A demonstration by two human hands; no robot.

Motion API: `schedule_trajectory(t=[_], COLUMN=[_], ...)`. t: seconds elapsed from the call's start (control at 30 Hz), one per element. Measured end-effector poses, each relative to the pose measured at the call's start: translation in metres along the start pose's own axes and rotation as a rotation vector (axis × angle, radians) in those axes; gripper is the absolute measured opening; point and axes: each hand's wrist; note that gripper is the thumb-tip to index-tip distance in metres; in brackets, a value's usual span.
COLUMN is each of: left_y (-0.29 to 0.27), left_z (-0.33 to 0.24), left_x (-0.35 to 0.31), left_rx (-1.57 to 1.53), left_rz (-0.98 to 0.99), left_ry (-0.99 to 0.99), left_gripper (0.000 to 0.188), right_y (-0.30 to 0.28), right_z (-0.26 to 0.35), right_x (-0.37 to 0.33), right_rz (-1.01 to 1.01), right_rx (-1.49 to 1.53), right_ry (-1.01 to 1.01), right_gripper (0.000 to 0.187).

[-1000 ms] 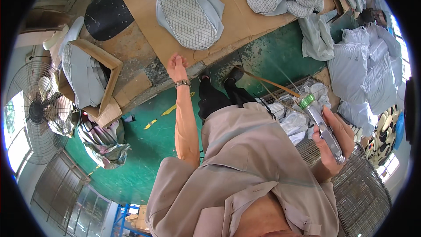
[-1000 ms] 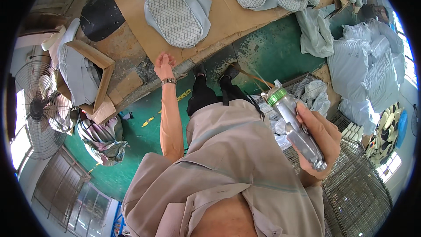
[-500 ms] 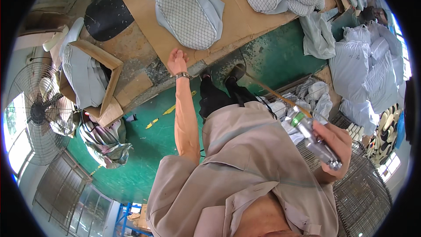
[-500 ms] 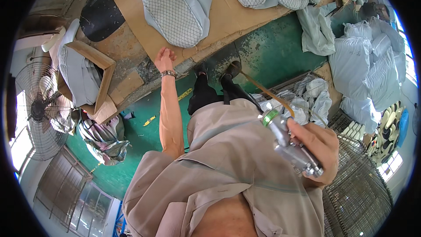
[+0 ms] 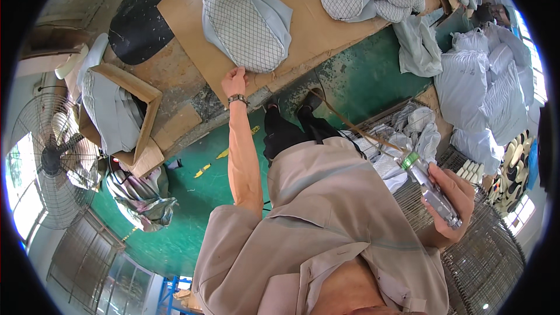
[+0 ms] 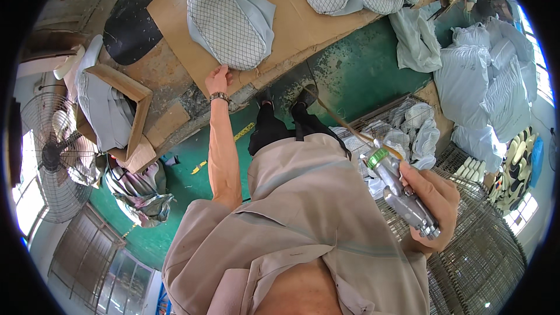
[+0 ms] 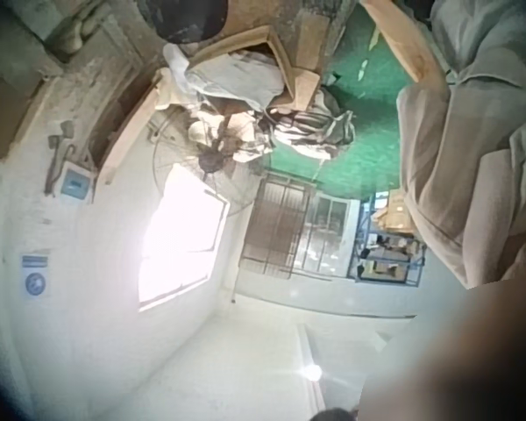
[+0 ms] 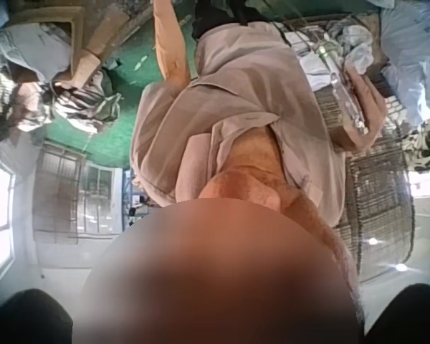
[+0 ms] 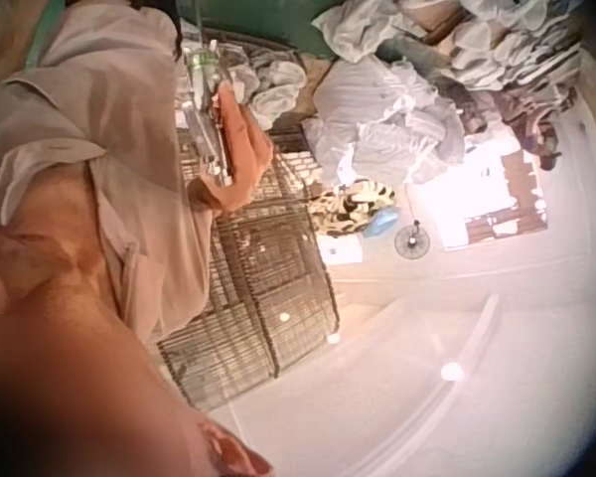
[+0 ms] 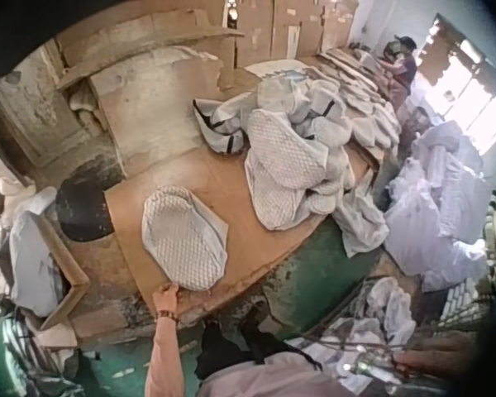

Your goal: Spraying adhesive on shoe components and organizing them on a workbench in a factory setting.

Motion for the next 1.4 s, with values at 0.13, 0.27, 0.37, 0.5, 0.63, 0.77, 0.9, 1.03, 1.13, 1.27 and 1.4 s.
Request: schedule_trajectory(t=[0.13,0.27,0.37,0.5,0.63,0.77,0.9,1.03,1.13,1.27,1.4], left_y=[0.003,-0.010,-0.001,-0.003,-0.003,-0.007,-0.012,-0.008,-0.009,-0.012,-0.018], left_z=[-0.003,-0.002,-0.005,-0.008,-0.010,-0.010,-0.019,-0.033,-0.032,-0.024,-0.020], left_x=[-0.003,-0.003,-0.004,-0.006,-0.006,-0.003,-0.012,-0.034,-0.027,-0.013,-0.008], left_rx=[0.021,0.021,0.044,0.040,0.071,0.084,0.053,-0.031,-0.108,-0.070,-0.052], left_rz=[0.021,-0.021,-0.001,0.002,0.016,0.011,0.066,0.172,0.176,0.123,0.101], left_ry=[0.001,0.021,0.009,-0.008,0.004,0.010,0.002,0.082,0.080,0.025,0.003], left_gripper=[0.025,0.022,0.021,0.022,0.023,0.023,0.021,0.020,0.019,0.019,0.018], right_y=[0.001,0.010,0.003,0.003,0.007,0.005,0.012,0.018,0.019,0.019,0.020], right_z=[0.000,-0.008,-0.004,0.006,0.016,0.015,0.012,0.013,0.015,0.015,0.010], right_x=[0.008,0.008,0.008,0.009,0.010,0.014,0.023,0.026,0.030,0.028,0.025], right_rz=[-0.031,-0.069,-0.100,-0.073,-0.042,-0.039,-0.038,-0.040,-0.066,-0.070,-0.034], right_rx=[0.019,-0.002,-0.012,-0.048,-0.075,-0.013,0.003,0.055,0.082,0.096,0.020], right_ry=[-0.030,-0.117,-0.188,-0.115,0.018,0.015,-0.123,-0.126,-0.161,-0.182,-0.249], right_gripper=[0.056,0.053,0.053,0.057,0.061,0.062,0.062,0.061,0.059,0.053,0.055])
Point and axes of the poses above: each hand's wrist, its own x-axis towards the middle knuckle, its own y-axis out of the palm, z = x × y, and after that the axes turned 13 degrees about -y, right-handed
